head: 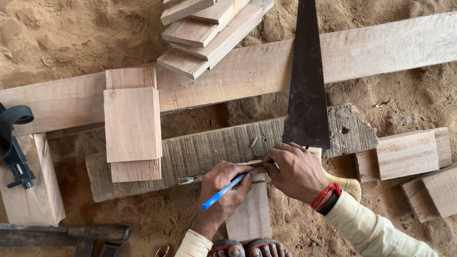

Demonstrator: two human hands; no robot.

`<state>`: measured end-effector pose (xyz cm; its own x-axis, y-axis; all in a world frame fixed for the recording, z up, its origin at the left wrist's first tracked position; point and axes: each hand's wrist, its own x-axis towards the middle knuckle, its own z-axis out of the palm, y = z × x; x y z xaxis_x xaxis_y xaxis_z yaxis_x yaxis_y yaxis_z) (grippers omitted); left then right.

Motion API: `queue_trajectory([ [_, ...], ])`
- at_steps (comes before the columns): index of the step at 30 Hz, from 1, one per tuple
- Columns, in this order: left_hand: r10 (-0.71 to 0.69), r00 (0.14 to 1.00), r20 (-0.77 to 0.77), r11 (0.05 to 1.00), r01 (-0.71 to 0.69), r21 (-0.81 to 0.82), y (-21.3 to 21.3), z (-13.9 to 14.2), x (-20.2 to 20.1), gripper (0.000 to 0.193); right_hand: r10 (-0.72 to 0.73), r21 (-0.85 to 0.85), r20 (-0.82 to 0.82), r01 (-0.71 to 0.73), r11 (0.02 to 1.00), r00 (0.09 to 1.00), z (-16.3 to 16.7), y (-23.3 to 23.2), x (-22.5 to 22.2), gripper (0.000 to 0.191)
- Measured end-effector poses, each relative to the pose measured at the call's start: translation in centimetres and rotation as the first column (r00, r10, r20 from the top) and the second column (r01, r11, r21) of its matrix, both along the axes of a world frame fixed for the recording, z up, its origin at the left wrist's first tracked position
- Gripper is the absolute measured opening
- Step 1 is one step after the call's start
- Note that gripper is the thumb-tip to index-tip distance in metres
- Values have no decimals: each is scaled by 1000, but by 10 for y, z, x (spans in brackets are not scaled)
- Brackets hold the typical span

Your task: The person measures and marks small wooden blocks using a tape measure, a hand saw as a straightedge, and a blue pen. The person repeatedly measures dimensions and draws lines on the blocks, stacking them as they are marked.

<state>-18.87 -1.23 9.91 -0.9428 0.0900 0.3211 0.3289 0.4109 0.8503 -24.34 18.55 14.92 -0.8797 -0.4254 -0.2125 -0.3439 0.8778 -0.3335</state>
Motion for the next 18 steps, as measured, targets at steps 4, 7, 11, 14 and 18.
queue_trajectory([
  [4,-1,1000,11,1000,1,-5,0,0,0,17,5,-18,-11,-5,1000,1000,1,1,0,13],
  [7,-9,1000,26,1000,9,-2,0,1,0,16,6,-17,-12,-6,1000,1000,1,1,0,14],
  [11,-10,1000,7,1000,10,-2,0,2,0,16,-13,16,39,12,1000,999,0,0,-1,14],
  [14,-2,1000,-8,1000,2,5,1,1,1,17,-3,0,26,3,1000,1000,0,1,0,14],
  [18,0,1000,-18,1000,-1,-14,1,1,1,17,7,-27,-9,-7,1000,1000,-1,1,1,13],
])
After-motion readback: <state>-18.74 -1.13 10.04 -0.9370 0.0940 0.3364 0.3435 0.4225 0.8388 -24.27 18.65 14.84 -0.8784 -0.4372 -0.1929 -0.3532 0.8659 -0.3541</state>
